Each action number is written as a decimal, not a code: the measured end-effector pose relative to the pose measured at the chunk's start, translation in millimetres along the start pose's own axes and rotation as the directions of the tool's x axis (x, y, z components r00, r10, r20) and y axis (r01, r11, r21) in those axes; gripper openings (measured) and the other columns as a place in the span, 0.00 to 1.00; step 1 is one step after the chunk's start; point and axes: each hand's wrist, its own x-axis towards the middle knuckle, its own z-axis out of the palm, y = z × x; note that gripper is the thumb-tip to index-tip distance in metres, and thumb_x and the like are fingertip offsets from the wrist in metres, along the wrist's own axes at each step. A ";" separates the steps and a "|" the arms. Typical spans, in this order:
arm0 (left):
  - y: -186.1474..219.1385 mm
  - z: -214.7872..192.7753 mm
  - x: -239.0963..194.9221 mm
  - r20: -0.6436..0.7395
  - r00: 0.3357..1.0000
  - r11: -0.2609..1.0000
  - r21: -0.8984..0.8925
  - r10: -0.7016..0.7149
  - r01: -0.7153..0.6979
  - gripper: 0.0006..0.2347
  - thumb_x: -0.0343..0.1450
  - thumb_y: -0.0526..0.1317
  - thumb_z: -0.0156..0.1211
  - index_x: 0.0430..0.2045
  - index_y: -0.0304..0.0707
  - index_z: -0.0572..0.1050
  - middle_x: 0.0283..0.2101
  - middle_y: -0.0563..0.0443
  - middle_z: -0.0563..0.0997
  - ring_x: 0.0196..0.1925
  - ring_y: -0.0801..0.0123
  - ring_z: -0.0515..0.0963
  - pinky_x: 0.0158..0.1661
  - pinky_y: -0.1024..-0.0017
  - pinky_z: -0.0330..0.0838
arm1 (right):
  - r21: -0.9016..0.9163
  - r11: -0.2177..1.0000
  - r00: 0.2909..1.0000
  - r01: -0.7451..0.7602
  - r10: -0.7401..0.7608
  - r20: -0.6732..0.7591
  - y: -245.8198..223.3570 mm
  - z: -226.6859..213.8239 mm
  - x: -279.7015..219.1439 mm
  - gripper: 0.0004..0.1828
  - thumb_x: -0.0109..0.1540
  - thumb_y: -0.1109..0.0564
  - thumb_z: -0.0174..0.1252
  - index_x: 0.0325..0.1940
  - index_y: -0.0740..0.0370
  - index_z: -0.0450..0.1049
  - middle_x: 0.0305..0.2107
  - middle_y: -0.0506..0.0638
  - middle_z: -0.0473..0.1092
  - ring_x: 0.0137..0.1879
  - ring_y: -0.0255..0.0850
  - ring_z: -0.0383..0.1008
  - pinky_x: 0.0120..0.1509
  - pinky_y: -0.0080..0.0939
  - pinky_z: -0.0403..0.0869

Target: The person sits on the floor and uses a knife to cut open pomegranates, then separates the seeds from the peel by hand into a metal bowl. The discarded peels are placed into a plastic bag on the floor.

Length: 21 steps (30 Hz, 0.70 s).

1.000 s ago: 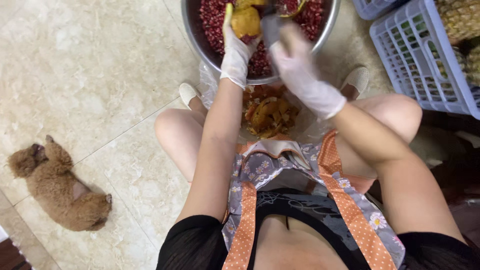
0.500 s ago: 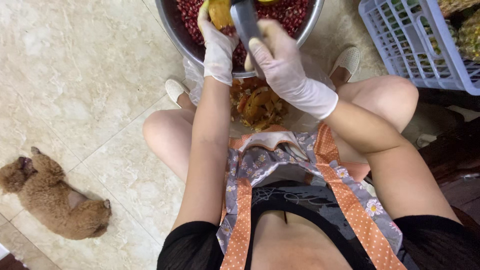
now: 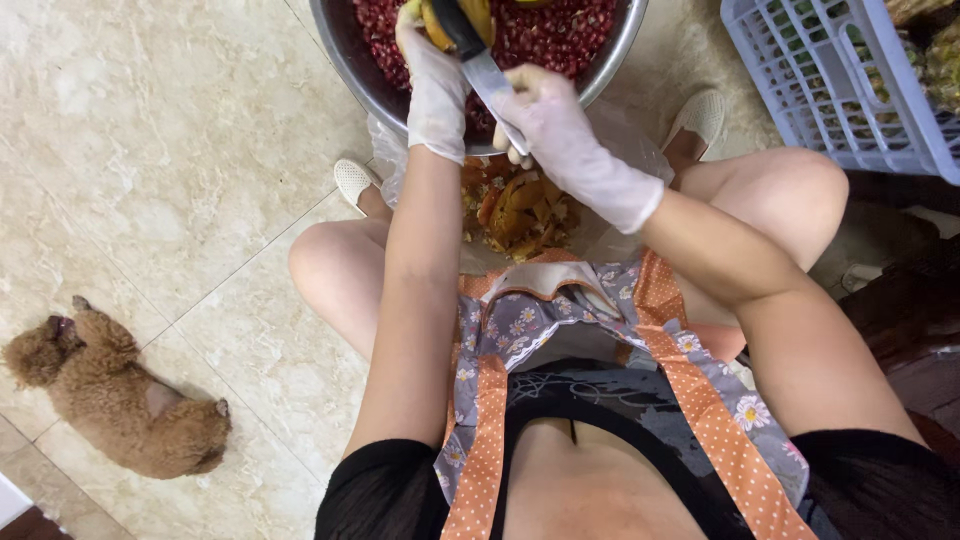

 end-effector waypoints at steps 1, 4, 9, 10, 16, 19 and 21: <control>0.6 1.7 2.8 -0.067 0.998 1.000 -0.017 -0.013 0.012 0.26 0.66 0.56 0.54 0.49 0.33 0.70 0.50 0.36 0.72 0.50 0.46 0.73 0.46 0.45 0.74 | -0.011 0.985 0.985 0.171 -0.171 0.024 -1.9 -1.4 1.0 0.15 0.73 0.54 0.51 0.58 0.67 0.67 0.23 0.48 0.73 0.22 0.32 0.71 0.22 0.31 0.70; -2.1 -4.4 0.4 -0.203 0.979 0.999 -0.032 -0.028 0.022 0.25 0.66 0.54 0.55 0.52 0.37 0.70 0.52 0.39 0.71 0.52 0.51 0.72 0.49 0.48 0.74 | -0.082 0.939 0.942 0.334 -0.335 0.008 1.6 -3.0 -2.8 0.16 0.75 0.54 0.49 0.62 0.68 0.64 0.27 0.48 0.75 0.25 0.31 0.74 0.23 0.30 0.71; -0.3 -0.6 8.6 -0.144 0.986 0.995 0.069 0.085 -0.075 0.30 0.65 0.56 0.59 0.54 0.31 0.69 0.52 0.33 0.73 0.52 0.46 0.74 0.49 0.45 0.75 | 0.073 0.995 0.996 0.064 -0.060 -0.067 4.6 -1.1 6.2 0.18 0.71 0.54 0.52 0.61 0.68 0.67 0.22 0.49 0.74 0.20 0.33 0.71 0.18 0.32 0.67; -3.2 -2.8 9.2 -0.175 0.983 0.997 0.053 0.058 -0.049 0.30 0.65 0.57 0.58 0.54 0.32 0.69 0.53 0.34 0.72 0.52 0.47 0.72 0.49 0.46 0.72 | 0.069 0.973 0.975 0.221 -0.218 -0.051 6.8 -2.2 5.3 0.18 0.73 0.53 0.52 0.62 0.69 0.66 0.23 0.50 0.73 0.22 0.34 0.71 0.20 0.33 0.70; -5.0 -9.0 14.3 -0.099 0.988 0.977 0.189 0.116 -0.096 0.26 0.69 0.58 0.53 0.51 0.34 0.71 0.51 0.36 0.73 0.52 0.49 0.72 0.50 0.47 0.70 | 0.023 1.000 0.997 -0.019 0.020 -0.075 3.1 -1.6 7.1 0.19 0.70 0.53 0.52 0.60 0.67 0.67 0.22 0.47 0.74 0.19 0.32 0.70 0.17 0.30 0.67; -1.5 -11.3 17.2 -0.132 0.988 0.996 -0.034 -0.085 0.082 0.21 0.67 0.52 0.51 0.46 0.33 0.72 0.46 0.40 0.75 0.48 0.51 0.75 0.50 0.44 0.71 | 0.031 0.987 0.987 0.157 -0.155 -0.053 0.1 -3.5 5.2 0.18 0.73 0.53 0.52 0.62 0.68 0.67 0.23 0.49 0.73 0.20 0.32 0.70 0.20 0.31 0.68; 1.8 -19.9 12.3 -0.174 0.981 0.995 -0.064 -0.084 0.074 0.20 0.64 0.47 0.46 0.44 0.34 0.72 0.43 0.40 0.77 0.46 0.52 0.77 0.48 0.38 0.71 | 0.038 0.974 0.975 0.223 -0.222 -0.017 1.8 -1.6 3.2 0.19 0.74 0.53 0.50 0.65 0.67 0.64 0.24 0.49 0.74 0.22 0.31 0.72 0.20 0.30 0.70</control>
